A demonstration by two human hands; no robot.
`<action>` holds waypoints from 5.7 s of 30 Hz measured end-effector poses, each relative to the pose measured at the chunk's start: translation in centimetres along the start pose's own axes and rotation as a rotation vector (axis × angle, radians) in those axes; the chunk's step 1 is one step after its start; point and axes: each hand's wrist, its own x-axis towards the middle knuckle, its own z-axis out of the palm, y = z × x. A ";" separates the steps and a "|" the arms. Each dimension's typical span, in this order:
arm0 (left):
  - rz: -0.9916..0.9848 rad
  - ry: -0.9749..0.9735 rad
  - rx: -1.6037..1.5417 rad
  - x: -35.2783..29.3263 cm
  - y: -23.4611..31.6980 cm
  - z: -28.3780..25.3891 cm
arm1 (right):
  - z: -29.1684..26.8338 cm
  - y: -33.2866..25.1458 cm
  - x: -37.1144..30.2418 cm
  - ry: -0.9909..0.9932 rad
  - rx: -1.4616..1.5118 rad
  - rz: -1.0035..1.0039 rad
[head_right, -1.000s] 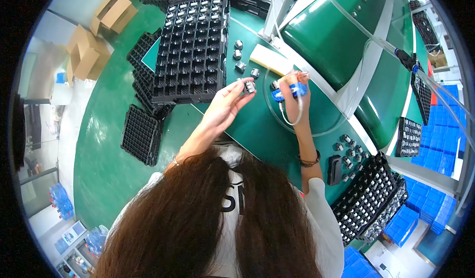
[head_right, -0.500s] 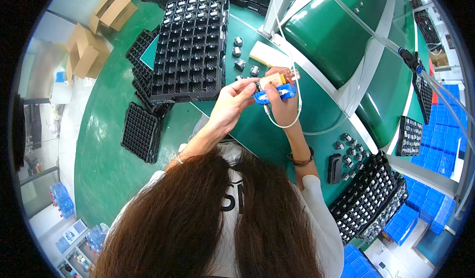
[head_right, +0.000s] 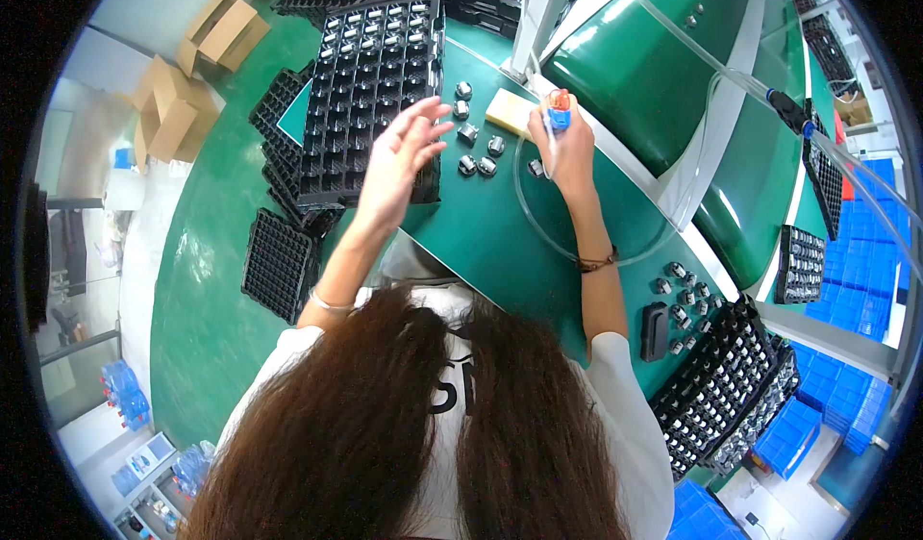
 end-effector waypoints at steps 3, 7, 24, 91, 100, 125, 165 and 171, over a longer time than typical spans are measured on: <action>0.033 0.094 0.035 1.2 1.2 -2.5 | 0.7 0.4 0.3 0.039 -0.068 -0.040; 0.085 0.106 0.262 3.7 2.9 -5.4 | 0.5 0.4 0.3 0.033 -0.092 -0.038; 0.551 -0.120 1.333 17.3 1.1 -12.8 | -5.3 0.4 -4.0 -0.099 0.036 0.222; -0.438 -0.080 -0.558 1.4 -5.3 4.6 | -6.6 8.2 6.3 0.486 0.068 0.106; -0.289 -0.099 -0.419 2.0 -3.7 6.0 | -2.5 -3.6 -1.2 0.006 0.803 0.168; 0.206 0.064 0.526 9.4 0.8 -4.3 | 0.2 -0.7 1.2 0.027 -0.049 0.024; -0.552 -0.360 -0.379 1.3 0.3 2.4 | -7.1 11.6 9.7 0.504 -0.150 0.062; -0.473 -0.274 -0.473 1.2 -2.1 3.8 | -8.3 15.8 10.9 0.484 -0.358 0.192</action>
